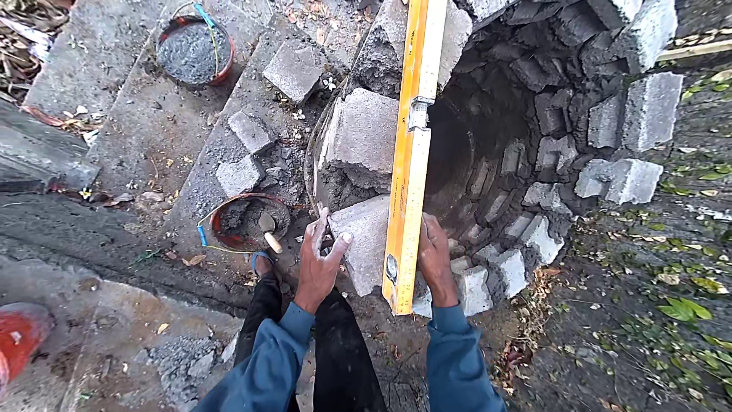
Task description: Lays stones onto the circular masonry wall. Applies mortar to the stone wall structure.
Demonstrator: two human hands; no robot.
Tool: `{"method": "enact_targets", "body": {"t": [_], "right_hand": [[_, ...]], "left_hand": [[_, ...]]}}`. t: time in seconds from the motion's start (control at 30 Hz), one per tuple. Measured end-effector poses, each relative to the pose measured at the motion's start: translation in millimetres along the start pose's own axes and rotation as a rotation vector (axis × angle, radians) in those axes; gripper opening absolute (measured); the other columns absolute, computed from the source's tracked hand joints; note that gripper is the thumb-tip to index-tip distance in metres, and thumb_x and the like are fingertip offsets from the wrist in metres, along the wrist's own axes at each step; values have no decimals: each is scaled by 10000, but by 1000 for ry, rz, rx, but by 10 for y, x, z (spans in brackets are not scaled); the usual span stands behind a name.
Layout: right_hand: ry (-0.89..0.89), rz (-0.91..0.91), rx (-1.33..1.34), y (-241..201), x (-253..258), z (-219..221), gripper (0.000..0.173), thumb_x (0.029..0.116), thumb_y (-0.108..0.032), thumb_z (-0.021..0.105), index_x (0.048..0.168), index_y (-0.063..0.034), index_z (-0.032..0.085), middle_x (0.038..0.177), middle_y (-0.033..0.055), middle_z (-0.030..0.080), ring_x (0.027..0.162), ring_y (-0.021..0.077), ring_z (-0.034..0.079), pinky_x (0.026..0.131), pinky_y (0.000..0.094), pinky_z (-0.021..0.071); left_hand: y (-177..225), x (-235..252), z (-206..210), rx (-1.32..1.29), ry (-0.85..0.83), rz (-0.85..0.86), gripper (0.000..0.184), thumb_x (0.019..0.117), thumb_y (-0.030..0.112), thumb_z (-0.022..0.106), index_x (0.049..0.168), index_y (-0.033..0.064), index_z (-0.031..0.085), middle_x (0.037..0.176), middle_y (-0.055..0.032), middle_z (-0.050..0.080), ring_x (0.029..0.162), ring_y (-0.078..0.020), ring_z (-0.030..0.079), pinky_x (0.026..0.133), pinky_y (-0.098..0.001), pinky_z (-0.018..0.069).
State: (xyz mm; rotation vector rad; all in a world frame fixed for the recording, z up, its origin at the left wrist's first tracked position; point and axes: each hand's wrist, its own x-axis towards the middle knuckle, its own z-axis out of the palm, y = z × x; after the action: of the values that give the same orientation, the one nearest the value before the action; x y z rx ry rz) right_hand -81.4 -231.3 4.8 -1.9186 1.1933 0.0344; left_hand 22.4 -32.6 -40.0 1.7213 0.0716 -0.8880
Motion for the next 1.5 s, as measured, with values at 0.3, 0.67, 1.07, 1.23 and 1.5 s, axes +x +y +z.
{"method": "enact_targets", "body": {"t": [0.3,0.67,1.07,1.23,1.5], "right_hand": [[98,-46,-225,-758,-234,31,773,881,-650,627,1401,-78,619,1295,133,634,1158,288,619,931,500,534],[202,-153,-254,-627,-383,236,488,887,-438,658,1109,-15,754,1229,135,664,1111,262,611,928,408,518],[177,-158,-312,-583,-425,233,516,913,-432,617,1169,2,723,1218,156,658,1103,295,618,909,444,530],[164,-152,-322,-597,-425,235,528,922,-438,589,1187,2,713,1213,154,653,1099,299,609,916,452,518],[172,-157,-320,-583,-422,245,537,920,-438,592,1199,6,709,1206,158,654,1101,300,606,918,451,515]], "left_hand": [[8,-36,-25,-13,-10,18,873,881,581,631,1495,-18,469,1470,-202,501,1275,-171,569,1011,-283,514],[43,-25,-21,3,-15,-8,874,872,581,632,1507,4,466,1484,-186,497,1306,-187,545,1038,-304,493],[25,-5,-3,-5,-21,18,865,891,578,616,1492,-26,468,1459,-210,501,1246,-166,582,973,-266,527],[6,-3,-6,8,-15,27,878,887,595,612,1489,-29,471,1472,-210,500,1288,-172,562,1021,-277,505],[-12,-3,-11,8,-14,38,868,891,593,610,1483,-28,479,1459,-203,517,1266,-166,577,1014,-277,509]]}}
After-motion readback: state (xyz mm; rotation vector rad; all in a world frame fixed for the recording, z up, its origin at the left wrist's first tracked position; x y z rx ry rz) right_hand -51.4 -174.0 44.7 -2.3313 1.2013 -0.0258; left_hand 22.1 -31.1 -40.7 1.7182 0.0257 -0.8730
